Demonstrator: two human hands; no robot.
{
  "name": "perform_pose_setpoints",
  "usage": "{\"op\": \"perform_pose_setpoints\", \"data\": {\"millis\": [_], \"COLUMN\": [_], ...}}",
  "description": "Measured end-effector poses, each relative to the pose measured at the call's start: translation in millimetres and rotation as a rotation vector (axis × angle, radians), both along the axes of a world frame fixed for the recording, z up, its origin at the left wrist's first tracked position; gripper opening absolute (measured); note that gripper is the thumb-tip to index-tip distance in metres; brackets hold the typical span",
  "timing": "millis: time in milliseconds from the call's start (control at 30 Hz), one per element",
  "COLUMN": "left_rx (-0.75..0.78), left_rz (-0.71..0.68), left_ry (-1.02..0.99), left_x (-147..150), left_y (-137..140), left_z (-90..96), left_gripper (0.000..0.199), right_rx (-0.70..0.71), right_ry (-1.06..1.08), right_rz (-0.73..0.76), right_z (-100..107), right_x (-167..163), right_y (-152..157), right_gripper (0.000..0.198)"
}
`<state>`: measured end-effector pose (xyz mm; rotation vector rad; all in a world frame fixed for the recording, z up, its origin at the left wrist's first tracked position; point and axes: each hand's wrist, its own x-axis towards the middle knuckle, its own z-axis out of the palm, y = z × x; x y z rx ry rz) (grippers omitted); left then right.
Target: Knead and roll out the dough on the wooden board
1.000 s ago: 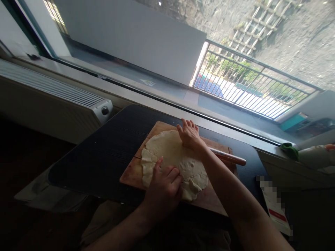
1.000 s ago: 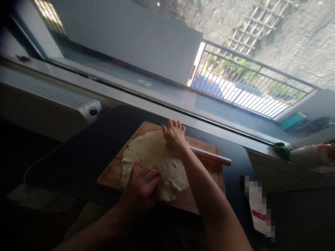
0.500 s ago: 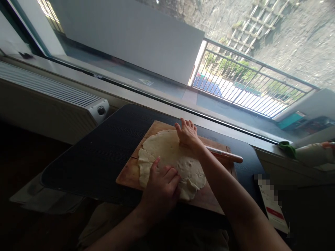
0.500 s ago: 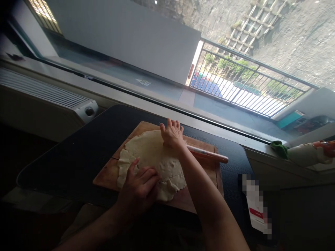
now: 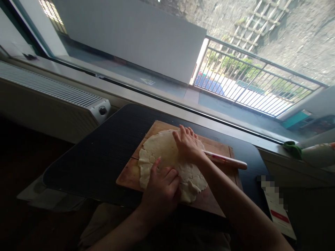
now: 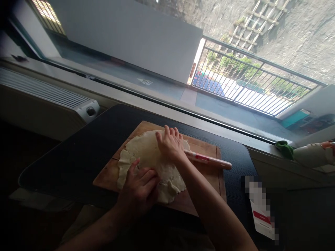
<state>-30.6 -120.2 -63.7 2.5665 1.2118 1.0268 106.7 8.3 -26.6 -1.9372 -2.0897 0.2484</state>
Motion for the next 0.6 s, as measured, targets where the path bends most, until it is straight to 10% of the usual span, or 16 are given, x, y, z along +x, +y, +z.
{"op": "perform_pose_setpoints", "data": {"millis": [600], "left_rx": [-0.013], "left_rz": [0.001], "left_ry": [-0.005], "left_x": [1], "left_y": [0], "left_z": [-0.9], "left_gripper": [0.013], "right_rx": [0.129], "right_ry": [-0.154], "right_rz": [0.044], "right_z": [-6], "right_x": [2], "right_y": [0], "right_gripper": [0.054]}}
